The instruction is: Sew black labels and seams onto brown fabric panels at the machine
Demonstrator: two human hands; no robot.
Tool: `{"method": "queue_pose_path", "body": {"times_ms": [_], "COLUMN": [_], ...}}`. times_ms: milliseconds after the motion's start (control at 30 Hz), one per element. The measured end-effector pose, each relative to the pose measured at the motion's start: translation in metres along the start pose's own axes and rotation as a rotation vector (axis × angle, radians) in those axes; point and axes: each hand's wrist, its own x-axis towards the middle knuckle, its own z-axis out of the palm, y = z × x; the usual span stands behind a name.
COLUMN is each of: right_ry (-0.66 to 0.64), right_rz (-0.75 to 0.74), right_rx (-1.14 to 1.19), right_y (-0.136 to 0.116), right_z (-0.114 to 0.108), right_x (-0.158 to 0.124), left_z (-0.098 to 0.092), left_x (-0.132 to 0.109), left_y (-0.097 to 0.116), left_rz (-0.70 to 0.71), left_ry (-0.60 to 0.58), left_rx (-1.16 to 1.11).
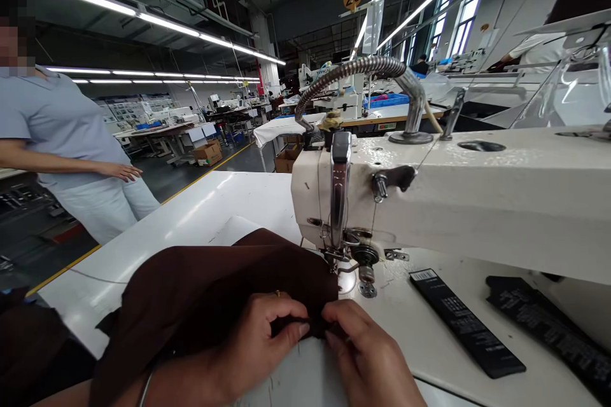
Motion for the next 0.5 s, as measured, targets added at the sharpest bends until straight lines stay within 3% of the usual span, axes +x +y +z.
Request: {"method": "queue_pose_path", "body": {"times_ms": [300, 500], "right_ry": [0.15, 0.182], "right_rz": [-0.263, -0.379], "right_rx": [-0.258, -0.377], "right_y": [-0.004, -0.007], "right_z": [0.0, -0.001], "right_x": [-0.001, -0.001], "left_z": [0.001, 0.003], "left_x": [-0.002, -0.003], "left_y": [0.0, -0.004], "left_rz": [0.058, 0.261], "left_ry": [-0.012, 0.028], "left_rx": [0.008, 0.064]}}
